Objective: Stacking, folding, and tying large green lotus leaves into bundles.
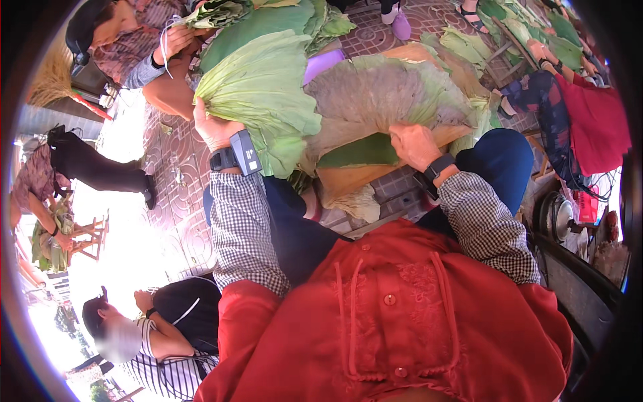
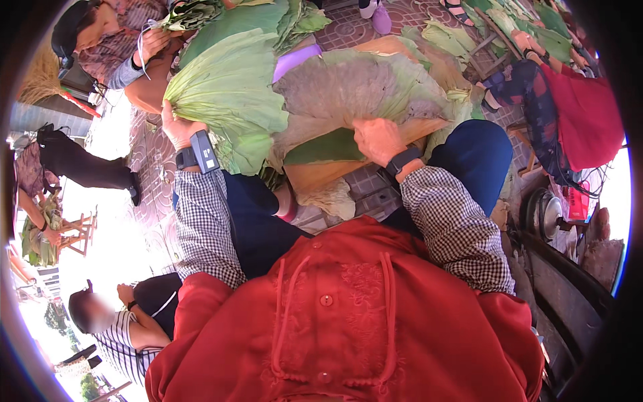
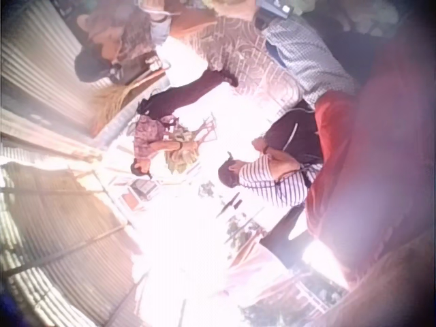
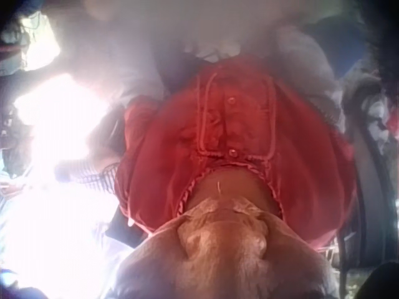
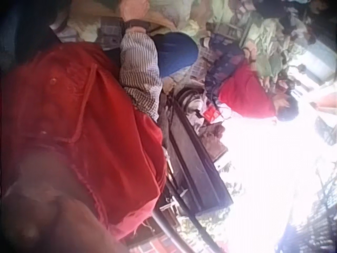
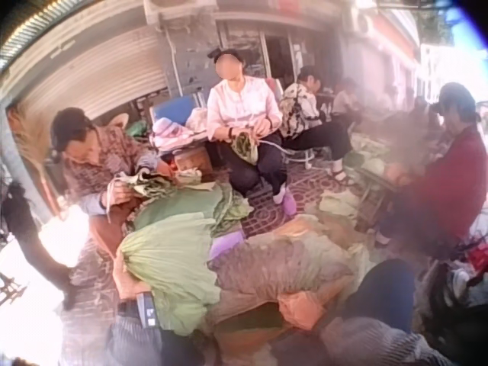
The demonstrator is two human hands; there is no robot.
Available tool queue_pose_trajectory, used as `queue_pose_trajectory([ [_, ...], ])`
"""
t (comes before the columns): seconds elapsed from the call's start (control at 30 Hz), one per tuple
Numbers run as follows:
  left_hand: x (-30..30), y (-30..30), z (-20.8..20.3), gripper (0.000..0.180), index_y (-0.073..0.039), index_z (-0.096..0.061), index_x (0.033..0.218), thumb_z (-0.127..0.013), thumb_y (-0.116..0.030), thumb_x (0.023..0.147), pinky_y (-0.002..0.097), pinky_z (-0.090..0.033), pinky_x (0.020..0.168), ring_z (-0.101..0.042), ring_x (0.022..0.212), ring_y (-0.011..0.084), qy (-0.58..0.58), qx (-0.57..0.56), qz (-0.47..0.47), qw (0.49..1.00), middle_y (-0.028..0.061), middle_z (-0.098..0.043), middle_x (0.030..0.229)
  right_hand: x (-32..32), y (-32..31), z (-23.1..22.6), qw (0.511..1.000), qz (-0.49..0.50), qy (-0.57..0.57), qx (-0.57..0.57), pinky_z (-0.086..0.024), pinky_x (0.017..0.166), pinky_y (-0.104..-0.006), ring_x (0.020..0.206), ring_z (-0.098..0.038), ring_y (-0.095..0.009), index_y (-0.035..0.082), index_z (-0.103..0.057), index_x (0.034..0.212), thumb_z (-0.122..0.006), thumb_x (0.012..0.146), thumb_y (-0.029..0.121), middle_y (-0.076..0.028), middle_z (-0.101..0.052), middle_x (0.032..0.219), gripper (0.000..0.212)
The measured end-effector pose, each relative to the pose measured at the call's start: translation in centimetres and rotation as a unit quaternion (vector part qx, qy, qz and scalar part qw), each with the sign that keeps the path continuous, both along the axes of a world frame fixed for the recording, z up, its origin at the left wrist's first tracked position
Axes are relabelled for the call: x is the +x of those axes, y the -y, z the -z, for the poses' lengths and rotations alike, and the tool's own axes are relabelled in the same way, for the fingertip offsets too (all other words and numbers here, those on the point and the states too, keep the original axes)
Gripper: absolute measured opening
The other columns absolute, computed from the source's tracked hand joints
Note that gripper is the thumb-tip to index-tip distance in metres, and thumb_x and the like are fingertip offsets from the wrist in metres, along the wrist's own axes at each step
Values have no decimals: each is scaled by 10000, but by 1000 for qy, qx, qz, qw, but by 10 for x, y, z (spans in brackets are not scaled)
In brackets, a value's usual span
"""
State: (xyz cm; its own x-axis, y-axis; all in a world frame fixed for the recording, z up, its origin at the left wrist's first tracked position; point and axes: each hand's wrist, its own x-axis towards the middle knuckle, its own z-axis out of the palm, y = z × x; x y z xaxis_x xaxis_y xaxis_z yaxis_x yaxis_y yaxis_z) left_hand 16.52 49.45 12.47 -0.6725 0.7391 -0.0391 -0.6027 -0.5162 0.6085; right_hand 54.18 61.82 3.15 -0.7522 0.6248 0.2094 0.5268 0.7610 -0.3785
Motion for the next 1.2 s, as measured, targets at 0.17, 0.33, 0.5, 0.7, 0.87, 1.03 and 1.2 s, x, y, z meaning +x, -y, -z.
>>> queue_pose_trajectory([
  [0.17,-12,7,-1,591,-44,-529,1281,-617,-431,843,517,-361,1036,-502,1195,345,3,-1,-31,1000,145,-554,1297,44,-74,-43,777,149,-457,-407,-526,618,-321,823,-691,-256,61,-630,978,-584,897,68,-86,-639,898,93],
  [0.33,2,-2,-16,549,-42,-530,1283,-603,-398,872,512,-355,1046,-492,1213,331,-6,-15,-45,999,137,-547,1308,177,-153,-89,731,257,-615,-146,-565,793,-298,970,-666,-291,-41,-605,1089,-572,913,13,-128,-642,1039,187],
  [0.5,46,-39,-52,451,-40,-529,1279,-619,-248,889,402,-415,1001,-533,1158,276,-167,44,37,984,131,-570,1250,324,-160,-49,765,565,-202,232,-488,851,-387,955,-657,-318,91,-657,1144,-552,876,288,-155,-694,1015,349],
  [0.7,164,-90,18,406,-43,-615,1184,-725,-137,804,318,-420,977,-559,1136,247,-632,-108,47,766,126,-618,1193,412,-96,129,775,613,-39,147,-424,961,-452,1158,-499,-418,-17,-546,1151,-519,825,164,-275,-538,1224,374],
  [0.87,233,-58,114,530,-174,-549,1293,-694,-267,791,606,-260,1061,-326,1340,348,-848,-194,151,470,134,-422,1405,470,-38,268,766,607,188,-93,-432,979,-452,1158,-511,-418,-9,-642,1043,-553,765,234,-257,-554,1232,380],
  [1.03,236,-48,128,574,-197,-531,1313,-694,-297,771,658,-218,1054,-221,1382,372,-859,-230,187,418,108,-340,1460,521,-31,339,838,348,396,-141,-527,811,-446,915,-657,-346,44,-709,910,-531,836,230,-165,-692,967,268],
  [1.2,227,-55,107,631,-150,-490,1352,-677,-353,785,543,-250,1087,-246,1373,378,-820,-209,272,458,164,-342,1460,487,-89,256,849,125,511,-45,-543,736,-435,862,-674,-311,132,-710,958,-584,837,288,-138,-689,920,234],
])
